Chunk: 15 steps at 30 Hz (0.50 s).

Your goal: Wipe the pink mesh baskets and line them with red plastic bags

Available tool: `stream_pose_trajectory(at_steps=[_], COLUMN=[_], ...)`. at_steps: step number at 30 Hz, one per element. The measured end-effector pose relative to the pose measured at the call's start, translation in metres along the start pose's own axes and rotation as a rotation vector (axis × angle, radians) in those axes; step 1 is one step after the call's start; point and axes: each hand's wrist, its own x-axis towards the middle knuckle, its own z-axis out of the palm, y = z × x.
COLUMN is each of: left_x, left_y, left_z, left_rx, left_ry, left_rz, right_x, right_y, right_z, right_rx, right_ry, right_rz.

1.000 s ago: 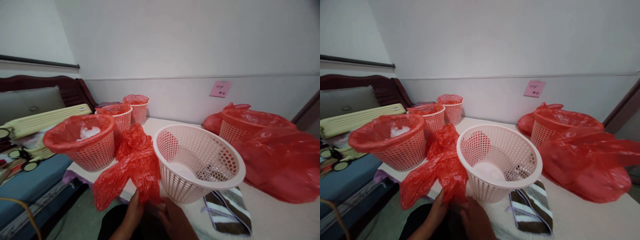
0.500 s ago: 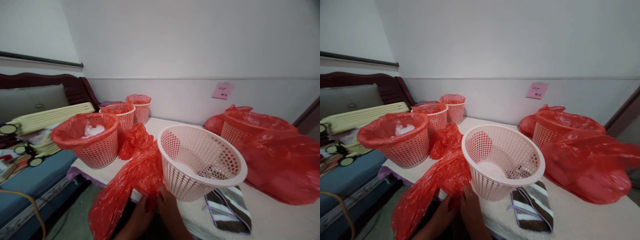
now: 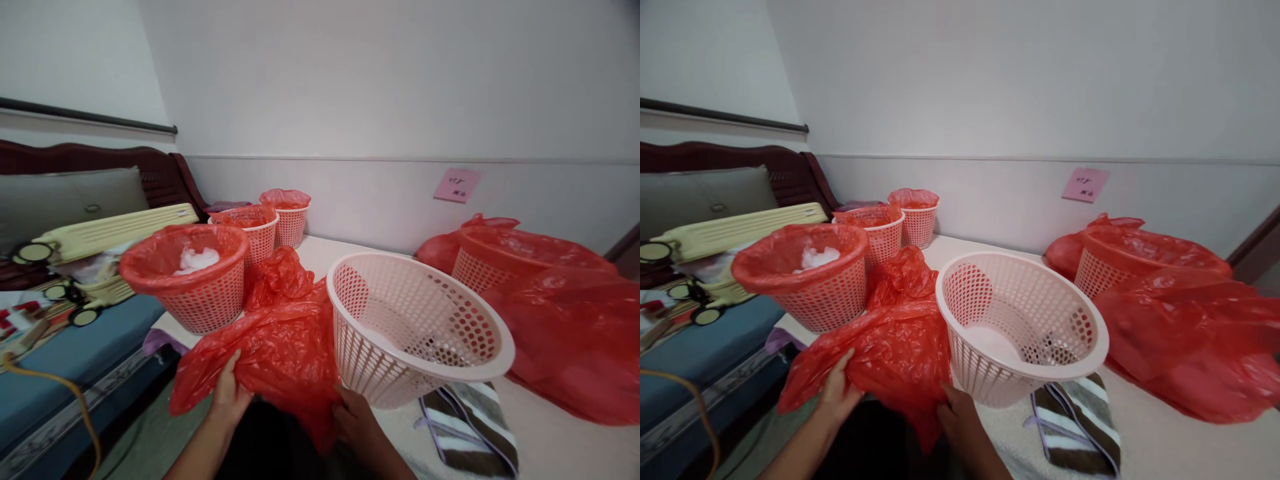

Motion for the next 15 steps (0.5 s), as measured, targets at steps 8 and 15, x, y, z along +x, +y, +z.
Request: stream_pose_trajectory(at_steps=[8, 15], left_x=[-0.011, -0.040], left_y=[0.020, 0.055], left_z=[0.013, 0.017], left_rx=[-0.075, -0.058], left_ry=[0.017, -0.002], left_rz=[0.088, 0.234], right_x=[-0.015, -0.017], right_y=[0.026, 0.021], right_z=[-0.021, -0.029], right_rx=[-0.042, -0.052], right_ry=[-0.016, 0.056], right_rz=[0.088, 0.080])
